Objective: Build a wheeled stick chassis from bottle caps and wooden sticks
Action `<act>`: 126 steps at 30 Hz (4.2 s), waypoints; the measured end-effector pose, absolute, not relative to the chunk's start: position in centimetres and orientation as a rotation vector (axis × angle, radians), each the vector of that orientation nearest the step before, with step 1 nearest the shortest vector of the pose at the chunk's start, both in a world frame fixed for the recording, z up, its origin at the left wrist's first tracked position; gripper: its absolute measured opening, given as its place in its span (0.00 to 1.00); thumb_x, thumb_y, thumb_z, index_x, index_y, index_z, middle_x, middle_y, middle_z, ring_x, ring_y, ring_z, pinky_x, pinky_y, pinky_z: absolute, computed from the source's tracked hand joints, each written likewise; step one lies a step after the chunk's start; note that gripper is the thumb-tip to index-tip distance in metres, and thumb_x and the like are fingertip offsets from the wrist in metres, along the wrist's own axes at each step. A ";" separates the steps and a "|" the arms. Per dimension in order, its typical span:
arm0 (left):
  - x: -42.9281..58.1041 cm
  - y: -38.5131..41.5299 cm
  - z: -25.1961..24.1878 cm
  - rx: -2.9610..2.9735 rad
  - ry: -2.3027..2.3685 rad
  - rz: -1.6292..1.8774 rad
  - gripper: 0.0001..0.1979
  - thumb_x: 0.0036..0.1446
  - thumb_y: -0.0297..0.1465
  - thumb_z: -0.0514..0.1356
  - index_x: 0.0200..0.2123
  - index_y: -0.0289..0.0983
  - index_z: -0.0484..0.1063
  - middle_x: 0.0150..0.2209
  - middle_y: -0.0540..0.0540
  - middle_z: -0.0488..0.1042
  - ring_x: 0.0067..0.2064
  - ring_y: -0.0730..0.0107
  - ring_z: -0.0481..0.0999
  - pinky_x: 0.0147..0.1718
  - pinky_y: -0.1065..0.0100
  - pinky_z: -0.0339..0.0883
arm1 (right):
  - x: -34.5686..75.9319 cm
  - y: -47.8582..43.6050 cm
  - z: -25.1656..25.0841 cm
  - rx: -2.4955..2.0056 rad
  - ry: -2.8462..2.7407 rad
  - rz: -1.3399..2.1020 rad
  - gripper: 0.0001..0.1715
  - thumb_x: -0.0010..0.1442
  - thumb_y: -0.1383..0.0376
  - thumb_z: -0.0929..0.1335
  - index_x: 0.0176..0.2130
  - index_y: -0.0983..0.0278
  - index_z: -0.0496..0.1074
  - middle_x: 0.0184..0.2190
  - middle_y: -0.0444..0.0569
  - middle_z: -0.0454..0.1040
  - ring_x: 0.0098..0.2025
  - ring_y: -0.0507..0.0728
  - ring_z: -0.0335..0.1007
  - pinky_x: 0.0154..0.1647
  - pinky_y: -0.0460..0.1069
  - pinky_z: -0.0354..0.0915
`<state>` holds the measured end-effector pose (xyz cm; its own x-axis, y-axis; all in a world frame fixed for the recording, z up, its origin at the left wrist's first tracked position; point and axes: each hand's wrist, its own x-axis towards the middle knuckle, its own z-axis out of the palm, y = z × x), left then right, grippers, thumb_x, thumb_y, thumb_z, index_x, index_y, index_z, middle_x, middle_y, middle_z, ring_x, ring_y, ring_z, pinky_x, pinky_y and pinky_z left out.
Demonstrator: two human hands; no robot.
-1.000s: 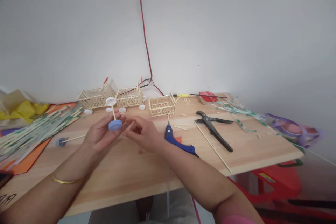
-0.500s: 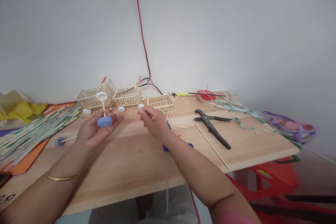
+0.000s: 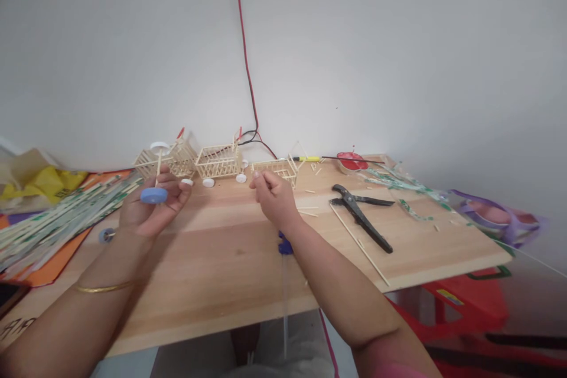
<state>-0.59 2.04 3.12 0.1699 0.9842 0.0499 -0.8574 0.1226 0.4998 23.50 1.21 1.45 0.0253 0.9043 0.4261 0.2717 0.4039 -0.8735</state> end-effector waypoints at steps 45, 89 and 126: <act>1.8 1.0 1.8 0.671 0.569 1.131 0.05 0.49 0.26 0.64 0.30 0.33 0.71 0.23 0.52 0.69 0.23 0.80 0.68 0.42 0.63 0.73 | 29.1 3.2 4.2 -0.824 -0.985 0.538 0.19 0.59 0.52 0.66 0.42 0.63 0.74 0.21 0.41 0.66 0.19 0.46 0.56 0.20 0.44 0.55; 3.0 -0.5 1.6 1.706 0.886 0.883 0.08 0.52 0.34 0.62 0.30 0.36 0.78 0.25 0.47 0.72 0.27 0.73 0.68 0.27 0.72 0.61 | 25.6 0.2 3.7 -0.788 -1.870 0.945 0.17 0.54 0.61 0.71 0.45 0.61 0.73 0.39 0.48 0.72 0.35 0.52 0.65 0.36 0.48 0.63; 3.2 -0.4 1.1 2.309 1.180 1.164 0.07 0.56 0.31 0.58 0.28 0.38 0.74 0.27 0.50 0.75 0.31 0.72 0.72 0.34 0.69 0.64 | 24.6 1.1 2.3 -0.827 -1.726 0.988 0.16 0.50 0.60 0.73 0.40 0.63 0.75 0.37 0.48 0.73 0.35 0.51 0.66 0.37 0.48 0.64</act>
<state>3.17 -0.45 1.12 0.3351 0.7801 0.5284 0.5389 -0.6187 0.5717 24.62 1.12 2.28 -0.3222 0.8600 0.3957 0.0946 0.4451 -0.8905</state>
